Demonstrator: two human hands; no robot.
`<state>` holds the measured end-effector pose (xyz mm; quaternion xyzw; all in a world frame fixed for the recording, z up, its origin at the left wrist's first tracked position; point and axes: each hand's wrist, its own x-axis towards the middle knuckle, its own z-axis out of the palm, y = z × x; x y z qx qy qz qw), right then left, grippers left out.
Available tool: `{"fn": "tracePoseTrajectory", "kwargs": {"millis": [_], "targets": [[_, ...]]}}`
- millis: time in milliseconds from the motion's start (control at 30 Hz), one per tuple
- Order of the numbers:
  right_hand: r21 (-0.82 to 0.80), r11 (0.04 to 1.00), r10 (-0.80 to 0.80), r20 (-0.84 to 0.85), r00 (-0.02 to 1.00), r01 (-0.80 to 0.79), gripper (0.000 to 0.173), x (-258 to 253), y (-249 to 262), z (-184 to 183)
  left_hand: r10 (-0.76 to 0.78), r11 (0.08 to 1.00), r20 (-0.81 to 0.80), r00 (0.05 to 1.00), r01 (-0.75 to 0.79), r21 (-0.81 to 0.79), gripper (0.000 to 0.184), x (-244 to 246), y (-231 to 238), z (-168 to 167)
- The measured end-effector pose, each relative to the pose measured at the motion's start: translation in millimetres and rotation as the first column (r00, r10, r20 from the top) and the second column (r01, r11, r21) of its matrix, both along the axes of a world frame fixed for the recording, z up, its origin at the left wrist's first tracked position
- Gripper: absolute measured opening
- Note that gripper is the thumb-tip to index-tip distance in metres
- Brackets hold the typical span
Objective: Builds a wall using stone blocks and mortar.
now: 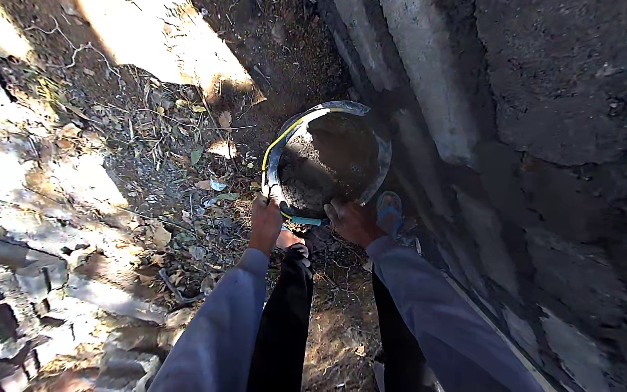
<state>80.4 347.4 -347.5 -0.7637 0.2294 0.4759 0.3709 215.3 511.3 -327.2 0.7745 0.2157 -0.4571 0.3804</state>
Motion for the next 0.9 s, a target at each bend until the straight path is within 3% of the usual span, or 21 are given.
{"fn": "tracePoseTrajectory", "kwargs": {"millis": [133,300,367,467,600,767,833,900], "targets": [[0.101,0.989,-0.104,-0.015,0.994,0.105,0.053,-3.0,-11.4,33.1,0.043,0.998,0.041,0.998,-0.042,-0.040,0.042,-3.4,-0.2,11.2],[0.183,0.947,-0.266,-0.022,0.964,0.266,0.053,3.6,-20.6,70.0,0.443,0.888,-0.029,0.896,-0.443,-0.125,0.058,-24.6,-1.9,42.5],[0.194,0.930,-0.317,-0.007,0.949,0.312,0.050,1.1,-26.0,99.6,0.497,0.856,-0.055,0.866,-0.499,-0.133,0.062,-34.1,1.8,64.7],[0.204,0.908,-0.382,0.050,0.923,0.365,0.049,-14.6,-42.9,162.9,0.429,0.881,-0.067,0.901,-0.433,-0.191,0.064,-54.1,19.6,86.4],[0.265,0.910,-0.354,0.100,0.930,0.318,0.049,-32.3,-81.5,277.4,0.251,0.963,0.075,0.965,-0.242,-0.118,0.064,-75.1,33.6,136.6],[0.343,0.840,-0.501,0.196,0.843,0.420,0.045,-86.6,-148.5,409.5,0.097,0.995,0.120,0.988,-0.094,-0.034,0.065,-106.3,48.6,195.3],[0.279,0.834,-0.543,0.266,0.796,0.476,0.041,-107.7,-179.5,448.4,0.059,0.998,0.124,0.991,-0.063,0.027,0.065,-119.6,51.7,211.7],[0.111,0.850,-0.518,0.355,0.778,0.515,0.040,-125.3,-208.1,475.0,0.045,0.994,0.098,0.994,-0.055,0.099,0.066,-136.9,54.6,221.3]]}}
